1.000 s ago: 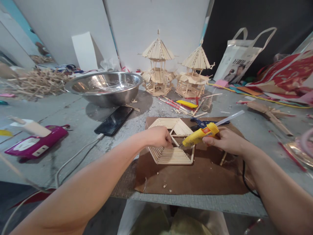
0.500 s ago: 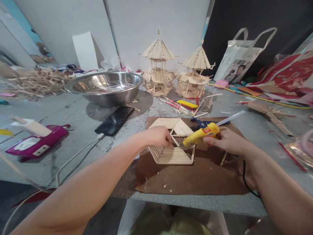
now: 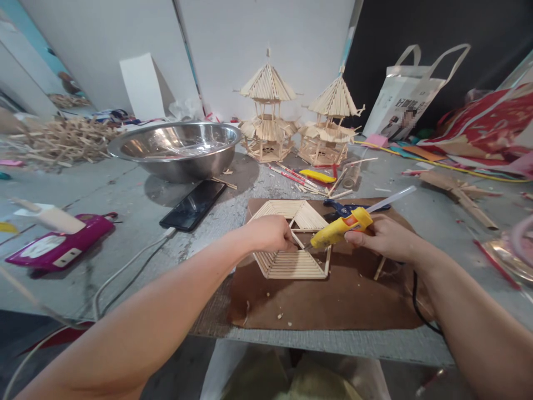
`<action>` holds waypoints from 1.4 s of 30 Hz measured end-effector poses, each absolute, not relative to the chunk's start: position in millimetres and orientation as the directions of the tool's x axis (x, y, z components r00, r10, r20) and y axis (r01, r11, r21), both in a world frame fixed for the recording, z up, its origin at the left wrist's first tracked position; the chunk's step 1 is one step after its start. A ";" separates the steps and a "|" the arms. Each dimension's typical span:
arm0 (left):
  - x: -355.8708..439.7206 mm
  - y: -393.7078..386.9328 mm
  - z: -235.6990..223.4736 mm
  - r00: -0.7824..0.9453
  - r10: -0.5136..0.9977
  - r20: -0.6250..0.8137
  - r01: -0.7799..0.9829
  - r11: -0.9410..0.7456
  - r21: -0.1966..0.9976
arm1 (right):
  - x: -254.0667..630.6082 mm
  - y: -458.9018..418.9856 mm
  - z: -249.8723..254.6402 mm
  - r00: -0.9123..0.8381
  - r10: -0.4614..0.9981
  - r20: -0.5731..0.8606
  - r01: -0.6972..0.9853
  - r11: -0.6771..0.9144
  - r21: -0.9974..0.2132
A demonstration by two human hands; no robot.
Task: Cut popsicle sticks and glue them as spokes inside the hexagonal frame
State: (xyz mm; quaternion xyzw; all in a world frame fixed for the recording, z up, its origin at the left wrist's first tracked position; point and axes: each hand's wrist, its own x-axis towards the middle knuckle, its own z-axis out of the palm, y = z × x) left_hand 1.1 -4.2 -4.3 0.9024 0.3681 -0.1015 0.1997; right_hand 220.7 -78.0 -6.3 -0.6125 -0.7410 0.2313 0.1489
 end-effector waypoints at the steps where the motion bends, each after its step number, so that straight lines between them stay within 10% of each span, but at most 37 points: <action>1: 1.2 -4.4 -4.2 0.707 0.626 -0.329 0.706 -0.649 0.283 | 220.8 -77.8 -6.9 -0.207 0.977 -0.054 0.836 0.148 -0.528; 25: 2.1 -4.7 -3.7 0.700 0.637 -0.323 0.713 -0.646 0.271 | 224.4 -77.4 -8.5 -0.165 0.984 -0.067 0.786 0.090 -0.612; 35: -5.4 -0.3 -5.3 0.762 0.600 -0.244 0.647 -0.682 0.341 | 252.7 -58.5 -6.5 0.303 0.949 0.093 0.304 -0.004 -0.953; 42: -3.9 -0.8 -3.9 0.735 0.666 -0.123 0.664 -0.671 0.331 | 297.2 -12.9 -3.2 0.547 0.837 0.007 0.151 -0.090 -0.984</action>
